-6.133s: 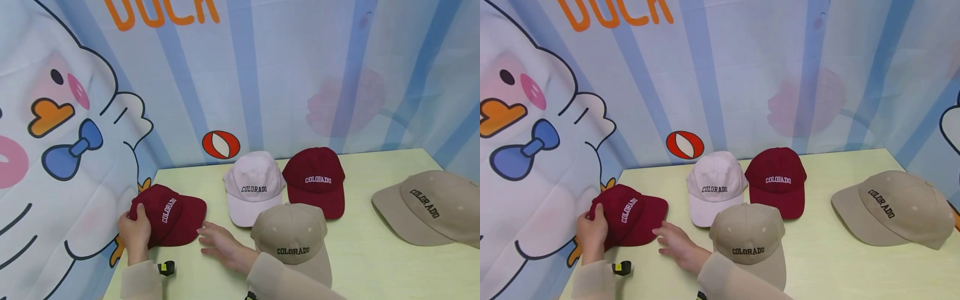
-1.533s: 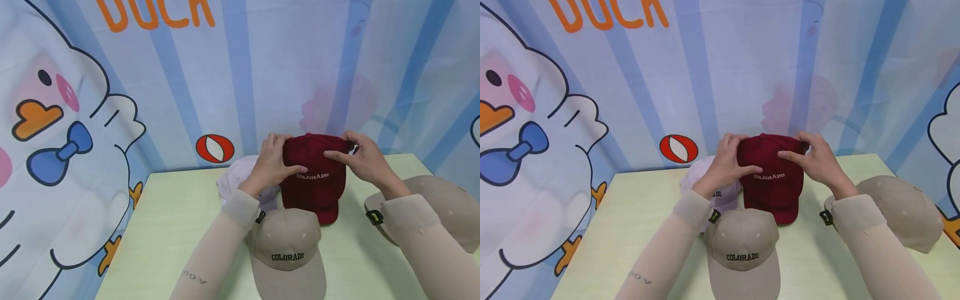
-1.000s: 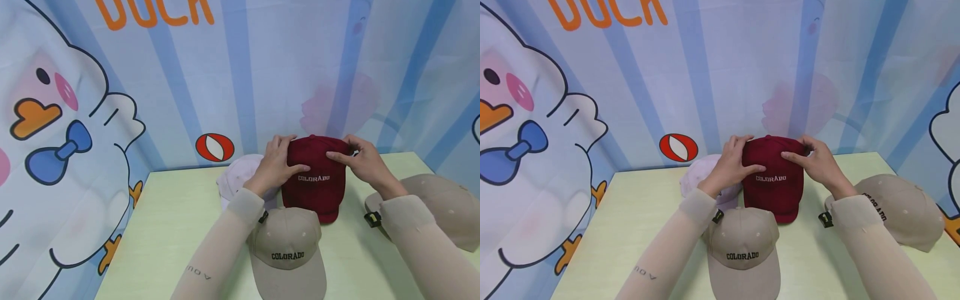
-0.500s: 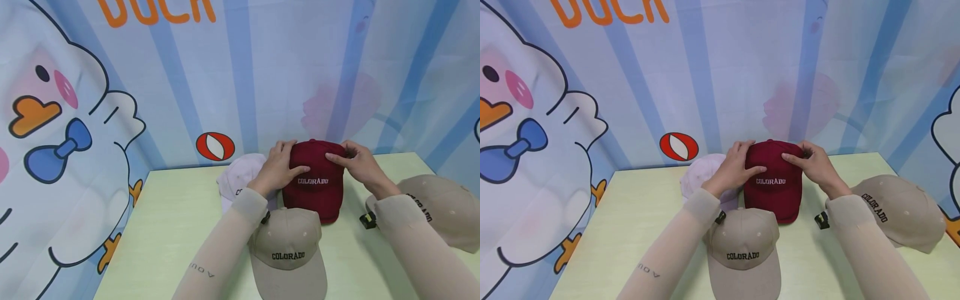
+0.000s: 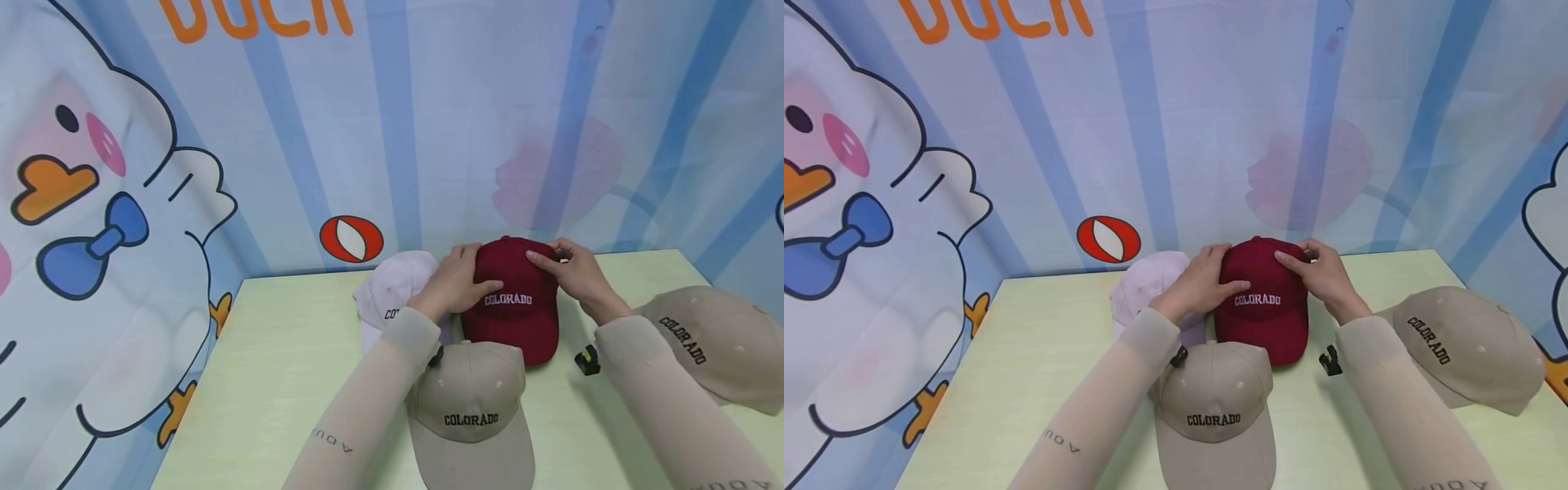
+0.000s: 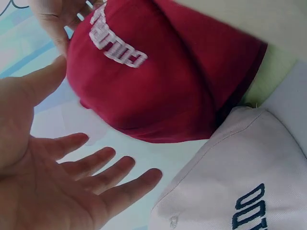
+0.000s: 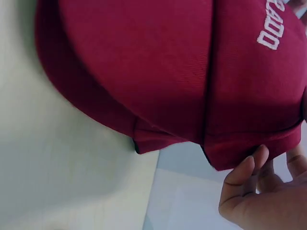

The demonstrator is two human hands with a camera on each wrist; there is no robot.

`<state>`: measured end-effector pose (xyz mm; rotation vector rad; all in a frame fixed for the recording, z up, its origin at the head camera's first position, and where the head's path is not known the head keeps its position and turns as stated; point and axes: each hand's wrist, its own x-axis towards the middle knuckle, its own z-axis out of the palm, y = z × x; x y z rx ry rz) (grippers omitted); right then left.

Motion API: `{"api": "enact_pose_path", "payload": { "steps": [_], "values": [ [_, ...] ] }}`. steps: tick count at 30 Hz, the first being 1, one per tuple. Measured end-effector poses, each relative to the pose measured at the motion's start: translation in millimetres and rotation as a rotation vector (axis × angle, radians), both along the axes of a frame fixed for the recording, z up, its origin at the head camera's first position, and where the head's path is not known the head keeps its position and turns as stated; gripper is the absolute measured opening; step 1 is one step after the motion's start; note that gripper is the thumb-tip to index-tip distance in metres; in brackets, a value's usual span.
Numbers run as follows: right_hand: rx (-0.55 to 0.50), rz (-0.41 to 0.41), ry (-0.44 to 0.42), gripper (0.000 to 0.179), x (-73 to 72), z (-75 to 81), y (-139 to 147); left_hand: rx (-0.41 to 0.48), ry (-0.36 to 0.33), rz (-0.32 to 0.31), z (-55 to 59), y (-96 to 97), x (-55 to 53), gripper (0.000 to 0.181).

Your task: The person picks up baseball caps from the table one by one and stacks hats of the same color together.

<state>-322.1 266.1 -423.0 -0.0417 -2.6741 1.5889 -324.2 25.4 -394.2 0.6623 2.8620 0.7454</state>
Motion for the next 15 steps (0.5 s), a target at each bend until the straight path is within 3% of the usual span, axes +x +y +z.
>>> {"api": "enact_pose_path", "payload": {
  "steps": [6, 12, 15],
  "values": [
    [0.046, -0.036, -0.02, 0.069, -1.4, -8.0, -3.7, -0.063, -0.055, -0.032, 0.2, 2.4, 1.8, 0.08],
    [0.094, -0.069, -0.04, 0.084, -0.3, -10.9, -7.7, -0.115, -0.093, -0.174, 3.4, 3.6, 3.5, 0.069],
    [0.104, -0.087, -0.035, 0.083, 0.3, -13.0, -9.0, -0.143, -0.113, -0.204, 4.3, 4.3, 5.3, 0.068]
  ]
}}
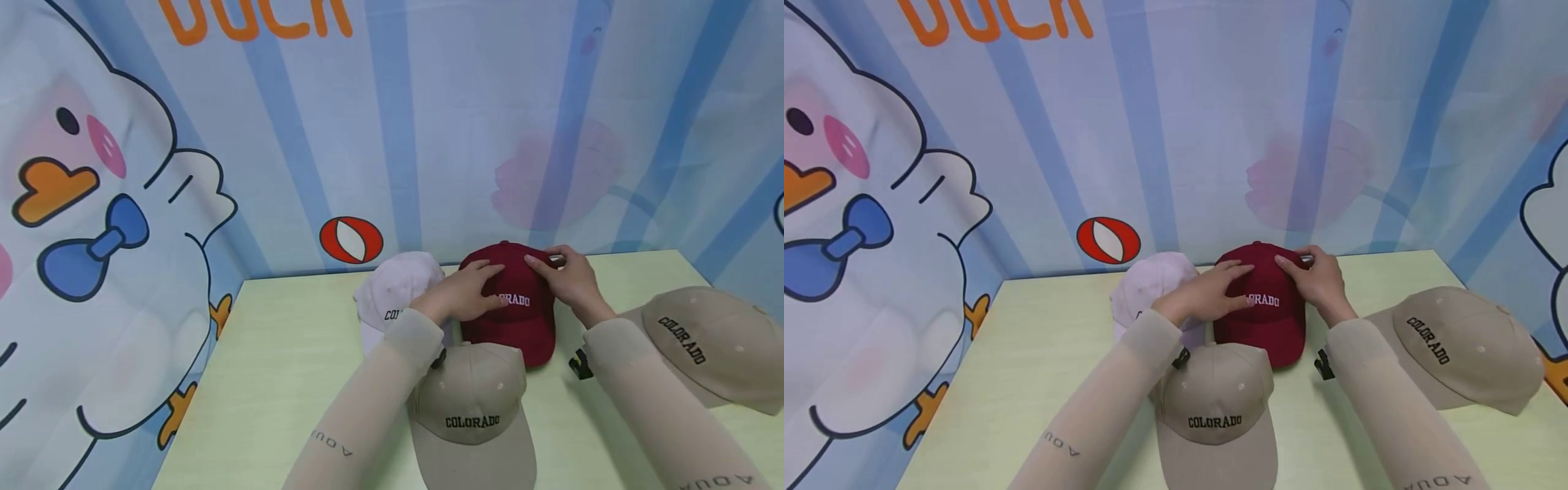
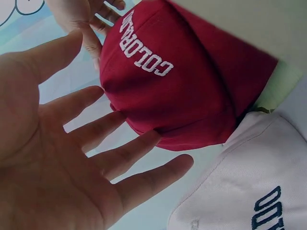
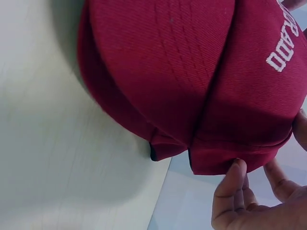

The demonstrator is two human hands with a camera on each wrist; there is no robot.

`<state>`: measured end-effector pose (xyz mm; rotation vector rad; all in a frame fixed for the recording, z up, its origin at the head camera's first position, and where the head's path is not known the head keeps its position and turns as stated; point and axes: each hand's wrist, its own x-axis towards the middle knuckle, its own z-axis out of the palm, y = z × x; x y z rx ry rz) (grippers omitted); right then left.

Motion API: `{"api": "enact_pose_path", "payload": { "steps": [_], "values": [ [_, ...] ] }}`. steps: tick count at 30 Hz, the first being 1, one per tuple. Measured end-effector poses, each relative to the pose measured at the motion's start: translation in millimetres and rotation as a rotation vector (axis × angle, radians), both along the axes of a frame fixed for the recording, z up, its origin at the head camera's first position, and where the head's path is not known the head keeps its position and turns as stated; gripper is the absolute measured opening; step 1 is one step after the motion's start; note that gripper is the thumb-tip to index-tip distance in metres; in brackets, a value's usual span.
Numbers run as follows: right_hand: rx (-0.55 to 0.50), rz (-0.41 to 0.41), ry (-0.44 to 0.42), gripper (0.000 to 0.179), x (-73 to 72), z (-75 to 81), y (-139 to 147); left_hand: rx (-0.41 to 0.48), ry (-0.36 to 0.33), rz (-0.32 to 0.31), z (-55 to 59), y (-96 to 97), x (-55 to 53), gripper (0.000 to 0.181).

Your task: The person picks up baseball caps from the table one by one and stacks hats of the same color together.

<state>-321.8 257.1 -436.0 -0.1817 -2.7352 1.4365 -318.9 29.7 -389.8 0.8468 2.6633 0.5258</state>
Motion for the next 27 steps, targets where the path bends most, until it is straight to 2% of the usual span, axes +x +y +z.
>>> {"api": "enact_pose_path", "payload": {
  "steps": [6, 15, 19, 23, 27],
  "values": [
    [-0.002, 0.004, -0.006, 0.081, 1.7, -4.0, 1.1, -0.014, -0.03, -0.007, 2.2, 1.5, 3.3, 0.069],
    [-0.01, 0.044, -0.008, 0.078, 7.4, 0.5, 8.1, -0.038, -0.02, -0.003, 9.6, 3.2, 7.7, 0.071],
    [-0.03, 0.072, -0.031, 0.08, 15.0, 5.6, 15.1, -0.049, -0.003, 0.0, 19.0, 7.8, 18.4, 0.071],
    [-0.05, 0.082, -0.046, 0.082, 25.9, 12.3, 22.1, -0.032, 0.012, -0.003, 30.6, 15.1, 34.7, 0.07],
    [-0.035, 0.085, -0.021, 0.079, 38.6, 19.6, 30.1, 0.011, 0.023, 0.002, 38.0, 24.3, 51.9, 0.071]
  ]
}}
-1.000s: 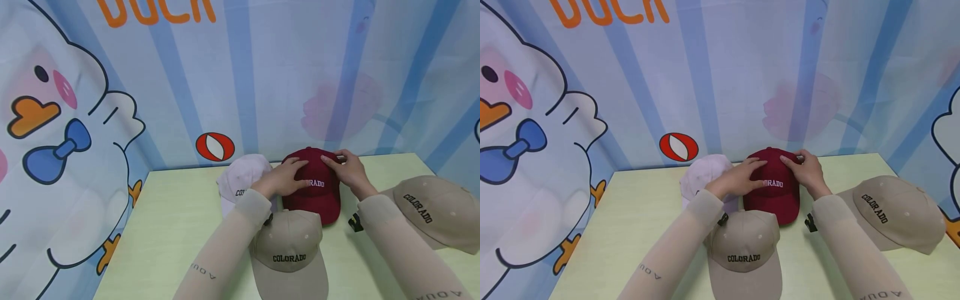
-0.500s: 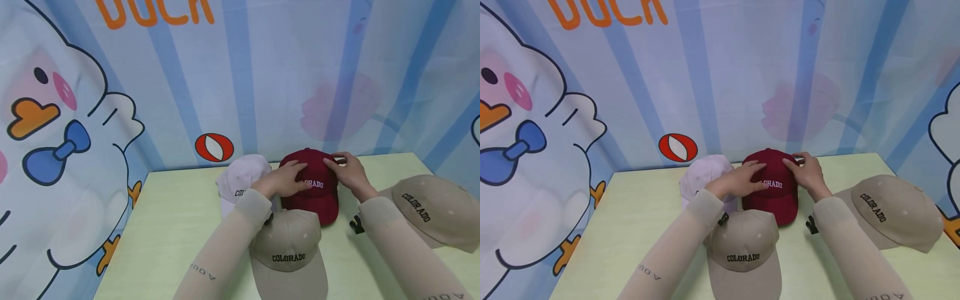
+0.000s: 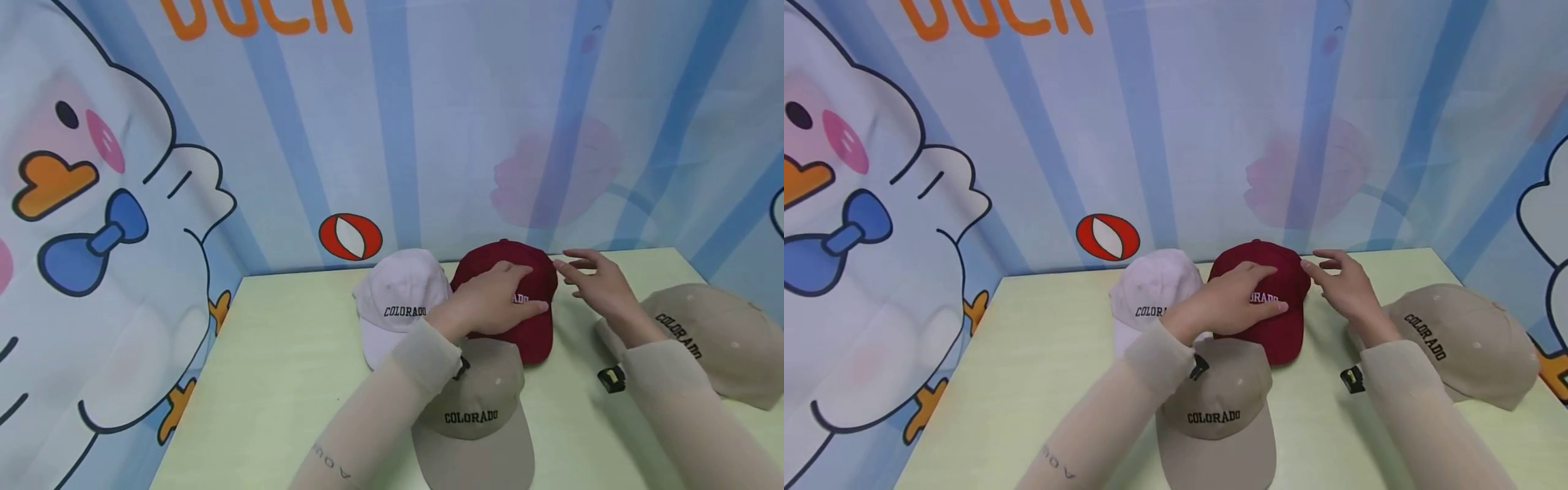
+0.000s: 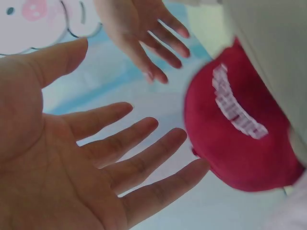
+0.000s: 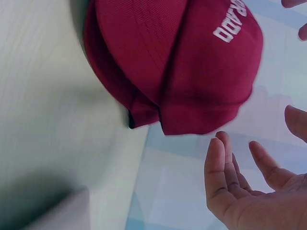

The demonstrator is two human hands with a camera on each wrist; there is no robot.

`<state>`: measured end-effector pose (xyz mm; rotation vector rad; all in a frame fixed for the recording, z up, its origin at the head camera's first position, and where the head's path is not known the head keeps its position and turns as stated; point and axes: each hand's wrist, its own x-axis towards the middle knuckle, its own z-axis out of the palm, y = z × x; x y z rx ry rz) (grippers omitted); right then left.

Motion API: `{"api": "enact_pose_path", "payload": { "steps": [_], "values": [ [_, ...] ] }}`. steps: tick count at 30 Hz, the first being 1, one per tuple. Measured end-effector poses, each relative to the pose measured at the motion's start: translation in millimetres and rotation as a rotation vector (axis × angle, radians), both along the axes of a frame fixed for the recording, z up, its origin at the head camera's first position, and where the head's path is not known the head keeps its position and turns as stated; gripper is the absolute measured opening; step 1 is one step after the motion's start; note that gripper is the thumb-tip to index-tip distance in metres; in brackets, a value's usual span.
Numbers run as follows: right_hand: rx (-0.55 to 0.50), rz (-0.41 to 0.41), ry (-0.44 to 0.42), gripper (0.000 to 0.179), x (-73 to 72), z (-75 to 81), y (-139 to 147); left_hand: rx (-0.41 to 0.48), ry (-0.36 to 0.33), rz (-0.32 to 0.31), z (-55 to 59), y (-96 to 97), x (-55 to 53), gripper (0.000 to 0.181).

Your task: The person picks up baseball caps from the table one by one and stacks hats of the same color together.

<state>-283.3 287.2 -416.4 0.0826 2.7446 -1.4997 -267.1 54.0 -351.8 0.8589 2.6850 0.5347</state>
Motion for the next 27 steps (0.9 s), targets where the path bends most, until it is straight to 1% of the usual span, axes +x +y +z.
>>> {"api": "enact_pose_path", "payload": {
  "steps": [2, 5, 7, 11, 13, 16, 19, 22, 25, 26, 27],
  "values": [
    [0.01, -0.001, 0.017, 0.078, 6.0, 3.2, 5.4, 0.024, 0.008, 0.004, 1.8, 5.2, 8.4, 0.071],
    [0.017, -0.002, 0.025, 0.077, 15.3, 6.5, 15.8, 0.062, 0.013, 0.009, 1.5, 13.8, 20.6, 0.071],
    [0.023, -0.01, 0.025, 0.077, 21.5, 7.8, 24.0, 0.088, 0.025, 0.002, -0.2, 19.7, 28.5, 0.07],
    [0.041, -0.035, 0.029, 0.078, 33.7, 10.5, 41.6, 0.177, 0.007, 0.001, -5.4, 31.4, 43.9, 0.068],
    [0.064, -0.05, 0.037, 0.078, 39.3, 12.4, 51.2, 0.242, -0.023, 0.007, -8.7, 37.8, 51.1, 0.066],
    [0.126, -0.078, 0.051, 0.077, 45.9, 15.1, 64.2, 0.333, -0.074, 0.025, -14.1, 47.7, 61.4, 0.064],
    [0.156, -0.131, 0.048, 0.078, 51.7, 17.1, 73.8, 0.427, -0.149, 0.052, -21.4, 57.7, 70.9, 0.062],
    [0.174, -0.187, 0.049, 0.079, 57.9, 16.4, 83.5, 0.524, -0.242, 0.079, -29.7, 67.4, 78.6, 0.06],
    [0.19, -0.254, 0.047, 0.077, 62.6, 9.9, 99.5, 0.614, -0.333, 0.113, -39.6, 76.7, 84.2, 0.058],
    [0.193, -0.277, 0.046, 0.075, 61.6, 4.4, 108.0, 0.643, -0.368, 0.133, -42.9, 80.2, 85.8, 0.058],
    [0.203, -0.311, 0.053, 0.074, 59.0, -5.3, 118.2, 0.674, -0.4, 0.152, -46.5, 83.6, 87.3, 0.057]
  ]
}}
